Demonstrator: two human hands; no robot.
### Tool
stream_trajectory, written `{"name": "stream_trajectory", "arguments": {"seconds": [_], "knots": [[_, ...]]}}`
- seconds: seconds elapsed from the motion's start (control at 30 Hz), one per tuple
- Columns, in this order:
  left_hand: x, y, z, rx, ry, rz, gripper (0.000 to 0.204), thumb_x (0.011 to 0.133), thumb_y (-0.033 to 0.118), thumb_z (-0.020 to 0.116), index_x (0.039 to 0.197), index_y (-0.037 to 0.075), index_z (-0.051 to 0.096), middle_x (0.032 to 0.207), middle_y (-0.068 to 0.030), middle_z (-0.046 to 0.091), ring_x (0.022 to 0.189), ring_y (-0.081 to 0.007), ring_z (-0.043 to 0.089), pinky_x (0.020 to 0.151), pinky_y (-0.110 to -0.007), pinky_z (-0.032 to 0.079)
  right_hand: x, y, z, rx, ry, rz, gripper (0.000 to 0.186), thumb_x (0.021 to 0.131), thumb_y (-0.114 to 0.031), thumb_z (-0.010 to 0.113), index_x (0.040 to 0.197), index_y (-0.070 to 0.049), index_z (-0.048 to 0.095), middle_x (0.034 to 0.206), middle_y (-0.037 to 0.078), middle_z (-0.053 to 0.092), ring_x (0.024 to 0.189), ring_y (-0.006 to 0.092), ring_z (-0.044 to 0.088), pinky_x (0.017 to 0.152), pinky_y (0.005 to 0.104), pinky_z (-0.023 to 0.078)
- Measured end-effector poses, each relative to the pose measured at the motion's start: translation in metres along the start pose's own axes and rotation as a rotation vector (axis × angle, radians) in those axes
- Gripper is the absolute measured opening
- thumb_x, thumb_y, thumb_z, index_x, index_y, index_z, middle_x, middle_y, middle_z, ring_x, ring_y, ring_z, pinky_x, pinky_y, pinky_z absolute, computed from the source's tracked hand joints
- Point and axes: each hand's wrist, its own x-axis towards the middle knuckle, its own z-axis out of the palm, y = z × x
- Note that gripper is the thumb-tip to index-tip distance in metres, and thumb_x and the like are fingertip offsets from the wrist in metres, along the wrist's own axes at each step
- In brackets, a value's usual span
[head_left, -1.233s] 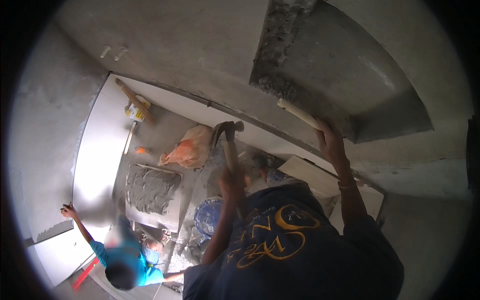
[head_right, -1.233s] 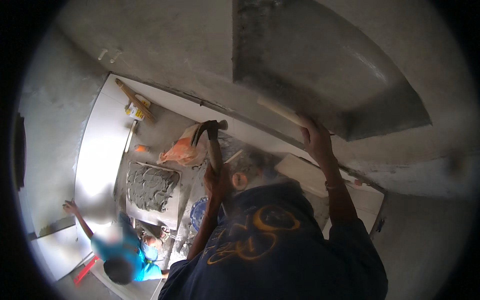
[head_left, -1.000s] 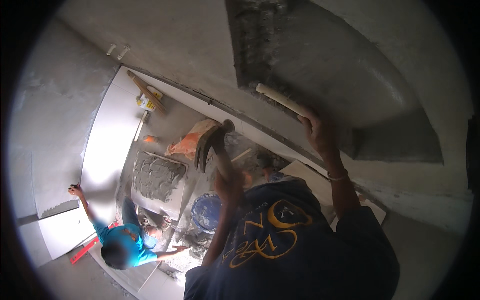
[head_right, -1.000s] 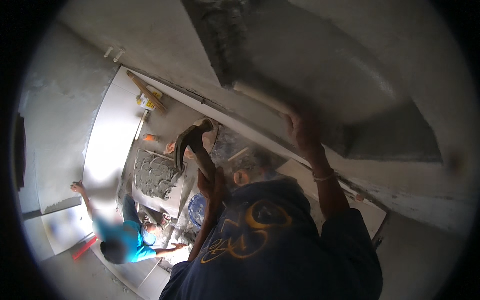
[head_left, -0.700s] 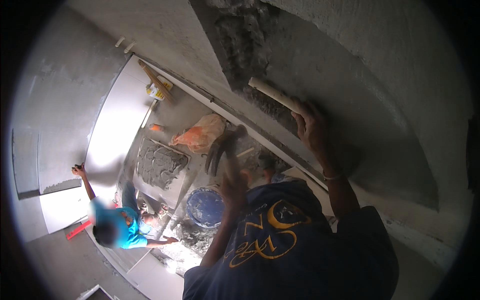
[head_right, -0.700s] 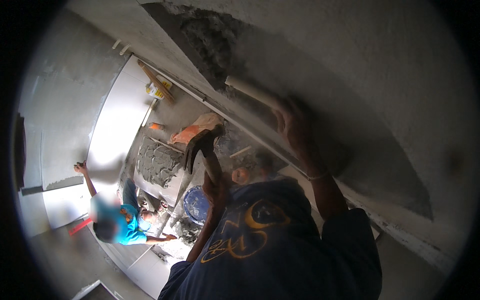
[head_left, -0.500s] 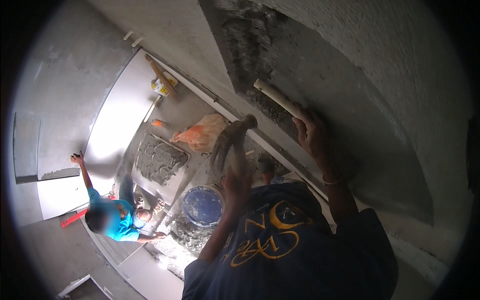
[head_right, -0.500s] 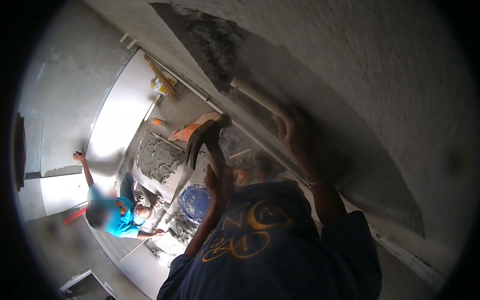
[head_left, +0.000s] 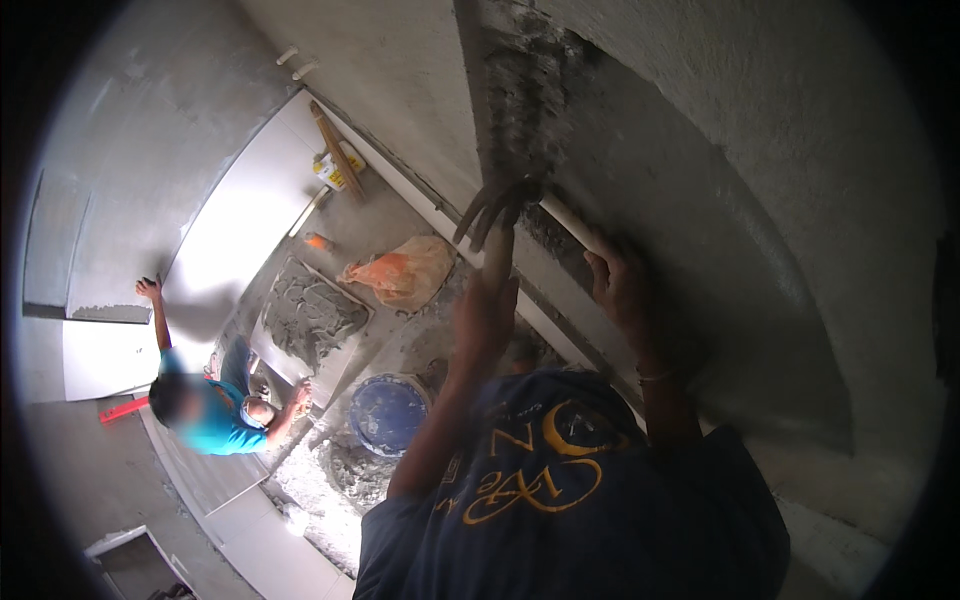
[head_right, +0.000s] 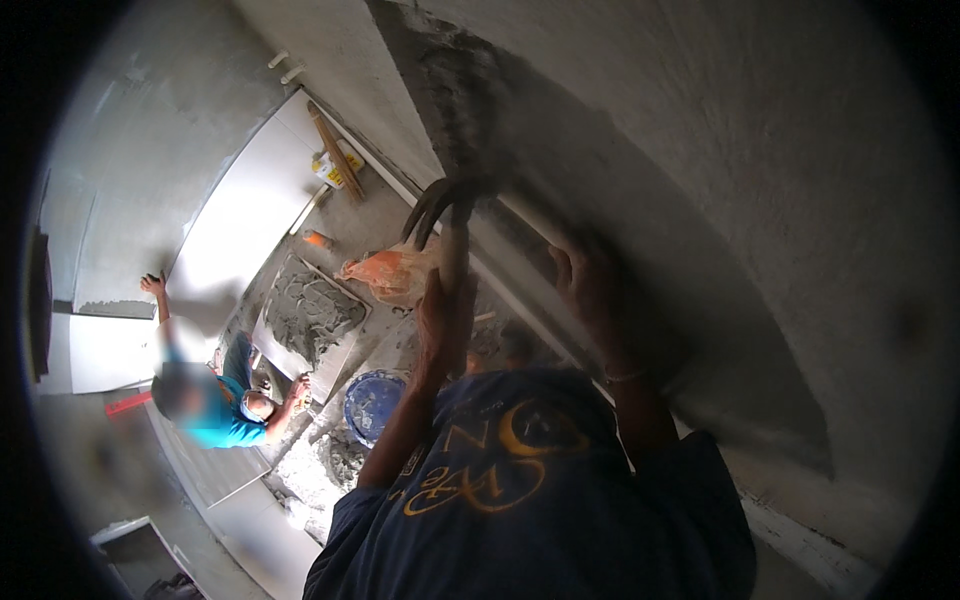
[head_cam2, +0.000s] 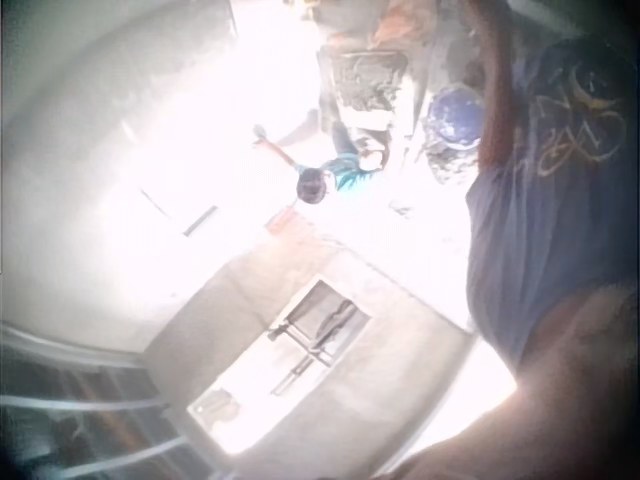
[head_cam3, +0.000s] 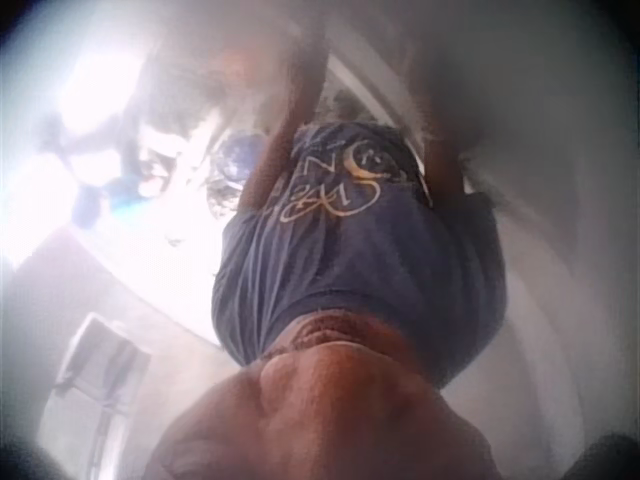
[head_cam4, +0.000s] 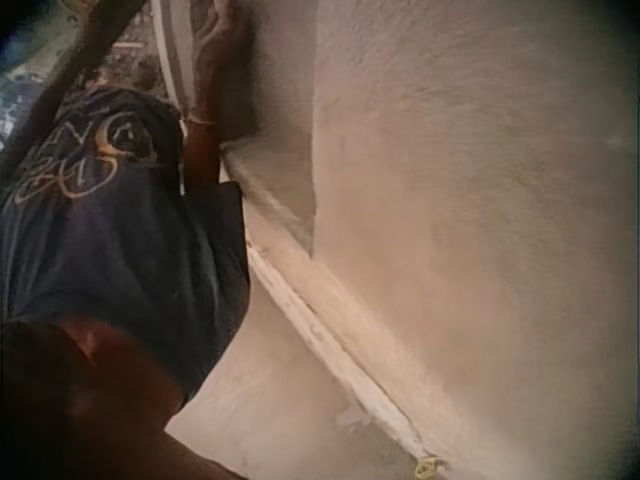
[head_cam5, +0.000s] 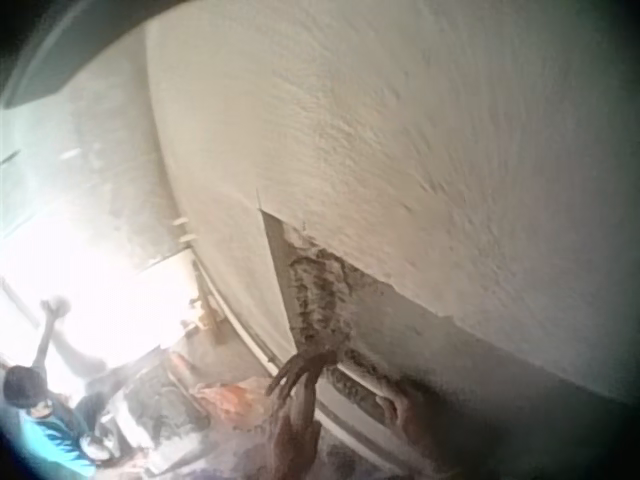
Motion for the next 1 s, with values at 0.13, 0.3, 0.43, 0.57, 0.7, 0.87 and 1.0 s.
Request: {"name": "stream_trajectory", "arguments": {"seconds": [0.13,0.3,0.43,0.57,0.7,0.87,1.0], "knots": [[-0.04,-0.029,0.008,-0.188,0.136,-0.039,0.026,0.087,0.023,0.062,0.098,0.001,0.053,0.07,-0.0066,0.059,0.061,-0.0128,0.058,0.053,-0.03,0.046,-0.011,-0.009,-0.007,0.085,-0.15,0.087,0.035,0.092,-0.017,0.059,0.124,-0.004,0.057,0.101,0.023,0.063,0.082,0.0303,0.067,0.066,0.0386,0.052],[-0.08,-0.013,-0.011,-0.459,0.182,-0.307,0.027,0.086,0.019,0.063,0.101,0.001,0.052,0.074,-0.0031,0.058,0.06,-0.01,0.055,0.052,-0.027,0.046,-0.025,-0.029,-0.013,0.238,-0.283,0.107,0.036,0.092,-0.015,0.059,0.127,-0.006,0.057,0.106,0.02,0.064,0.083,0.0282,0.068,0.068,0.0352,0.055],[-0.097,-0.024,-0.017,-0.517,0.252,-0.264,0.029,0.083,0.018,0.065,0.102,0.0,0.053,0.075,-0.003,0.058,0.06,-0.0095,0.055,0.052,-0.026,0.045,-0.033,-0.035,-0.013,0.317,-0.248,0.07,0.035,0.093,-0.013,0.058,0.127,-0.006,0.056,0.109,0.019,0.063,0.085,0.0271,0.068,0.073,0.0332,0.055],[-0.116,-0.05,-0.023,-0.516,0.131,-0.226,0.031,0.081,0.018,0.067,0.104,0.001,0.055,0.077,-0.0024,0.058,0.062,-0.0088,0.055,0.054,-0.025,0.045,-0.04,-0.023,-0.01,0.263,-0.177,0.044,0.034,0.094,-0.014,0.056,0.126,-0.003,0.056,0.111,0.021,0.062,0.094,0.0264,0.066,0.076,0.0333,0.054],[-0.13,-0.043,-0.04,-0.686,-0.151,-0.314,0.033,0.081,0.019,0.067,0.107,0.002,0.056,0.079,-0.0015,0.057,0.069,-0.0071,0.054,0.06,-0.023,0.043,-0.016,-0.017,-0.005,0.121,-0.106,0.02,0.034,0.094,-0.014,0.056,0.127,-0.002,0.055,0.113,0.022,0.062,0.101,0.0264,0.065,0.077,0.0333,0.053],[-0.151,-0.028,-0.056,-0.547,-0.251,-0.255,0.039,0.083,0.026,0.067,0.11,0.001,0.056,0.08,-0.0009,0.055,0.074,-0.0095,0.052,0.066,-0.025,0.043,0.007,-0.024,0.008,0.092,0.074,-0.126,0.034,0.094,-0.017,0.058,0.126,-0.003,0.056,0.112,0.021,0.064,0.101,0.027,0.065,0.079,0.0328,0.052],[-0.178,-0.038,-0.061,-0.475,-0.281,-0.229,0.039,0.087,0.024,0.061,0.115,-0.001,0.051,0.088,-0.0174,0.064,0.084,-0.0235,0.063,0.074,-0.037,0.048,-0.003,-0.02,0.017,0.159,0.097,-0.13,0.036,0.093,-0.02,0.059,0.125,-0.003,0.057,0.106,0.02,0.065,0.095,0.027,0.067,0.077,0.0334,0.051]]}}
